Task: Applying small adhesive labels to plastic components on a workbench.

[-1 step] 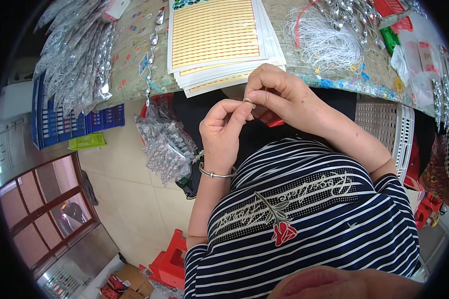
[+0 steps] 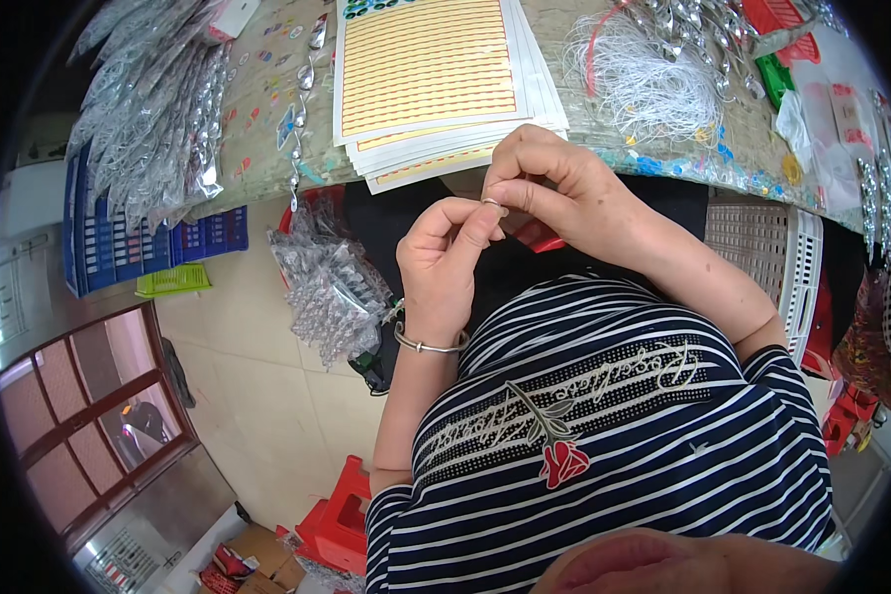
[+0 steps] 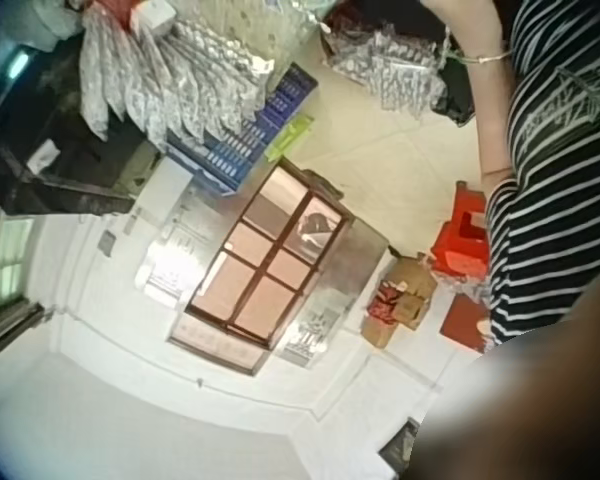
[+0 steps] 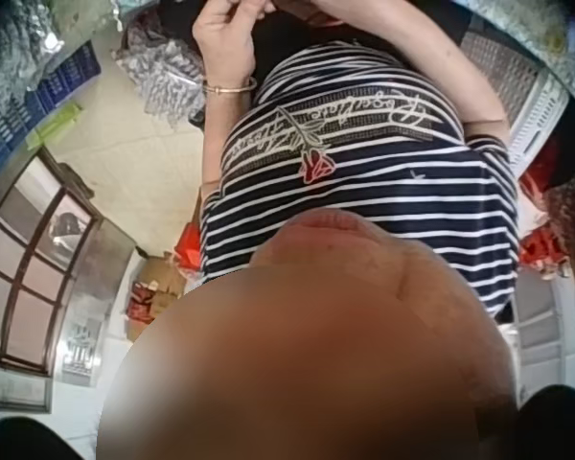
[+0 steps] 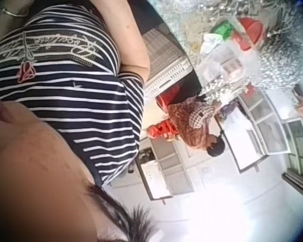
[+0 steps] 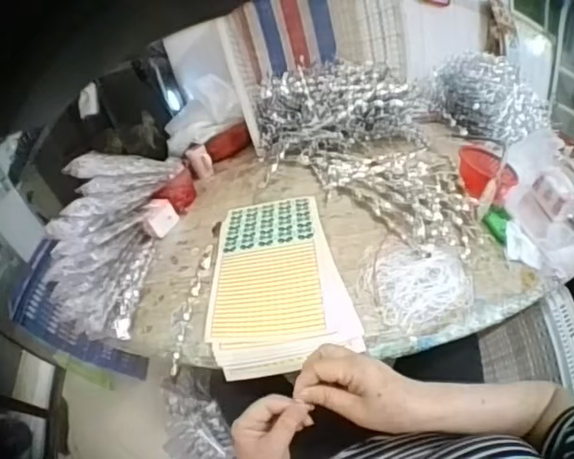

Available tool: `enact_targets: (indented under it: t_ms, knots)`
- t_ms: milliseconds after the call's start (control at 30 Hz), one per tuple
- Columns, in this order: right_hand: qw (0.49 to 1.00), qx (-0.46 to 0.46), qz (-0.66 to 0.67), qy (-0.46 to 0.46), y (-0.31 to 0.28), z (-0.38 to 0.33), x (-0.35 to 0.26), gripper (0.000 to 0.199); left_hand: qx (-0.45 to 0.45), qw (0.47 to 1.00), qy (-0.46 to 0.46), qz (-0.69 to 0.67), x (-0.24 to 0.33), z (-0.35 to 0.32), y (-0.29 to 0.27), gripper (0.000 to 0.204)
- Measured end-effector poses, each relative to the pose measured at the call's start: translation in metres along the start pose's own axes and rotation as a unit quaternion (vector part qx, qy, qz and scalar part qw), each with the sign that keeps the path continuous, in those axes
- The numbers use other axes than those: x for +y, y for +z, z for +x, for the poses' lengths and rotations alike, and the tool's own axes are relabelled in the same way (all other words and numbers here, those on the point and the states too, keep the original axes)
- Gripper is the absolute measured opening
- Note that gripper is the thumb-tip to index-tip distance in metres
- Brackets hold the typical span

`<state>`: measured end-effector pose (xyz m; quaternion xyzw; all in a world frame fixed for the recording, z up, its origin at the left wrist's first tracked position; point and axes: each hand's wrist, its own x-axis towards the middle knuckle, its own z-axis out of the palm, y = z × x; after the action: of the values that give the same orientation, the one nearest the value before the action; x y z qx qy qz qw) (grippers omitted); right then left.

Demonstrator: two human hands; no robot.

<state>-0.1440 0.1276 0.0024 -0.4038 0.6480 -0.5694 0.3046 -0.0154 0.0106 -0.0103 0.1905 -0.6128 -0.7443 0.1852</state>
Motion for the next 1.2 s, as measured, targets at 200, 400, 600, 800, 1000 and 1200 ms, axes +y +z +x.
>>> enact_targets:
  t_ms: [200, 400, 600, 800, 1000, 1200]
  knots:
    - [1.000, -0.002, -0.002, -0.026, 0.000, 0.005, -0.001, 0.012, -0.015, 0.997, -0.039, -0.061, 0.001, -0.001, -0.004, 0.009]
    - [0.998, 0.051, 0.001, -0.044, -0.004, 0.004, 0.000, 0.013, 0.015, 0.999, -0.018, -0.040, 0.004, -0.001, -0.003, 0.006]
    - [0.979, 0.055, -0.165, -0.109, 0.000, -0.009, -0.011, 0.009, 0.015, 0.999, 0.025, 0.036, 0.000, -0.001, -0.003, 0.004]
    - [0.949, 0.082, -0.247, -0.177, 0.001, -0.007, -0.005, 0.009, 0.001, 0.994, 0.062, 0.088, -0.009, 0.000, -0.005, 0.004]
    - [0.926, 0.087, -0.297, -0.215, 0.001, -0.003, -0.004, 0.011, 0.005, 0.988, 0.079, 0.130, -0.014, 0.000, -0.005, 0.006]
    - [0.891, 0.102, -0.367, -0.246, 0.008, 0.002, 0.002, 0.013, 0.007, 0.961, 0.138, 0.240, -0.012, 0.001, -0.003, 0.007]
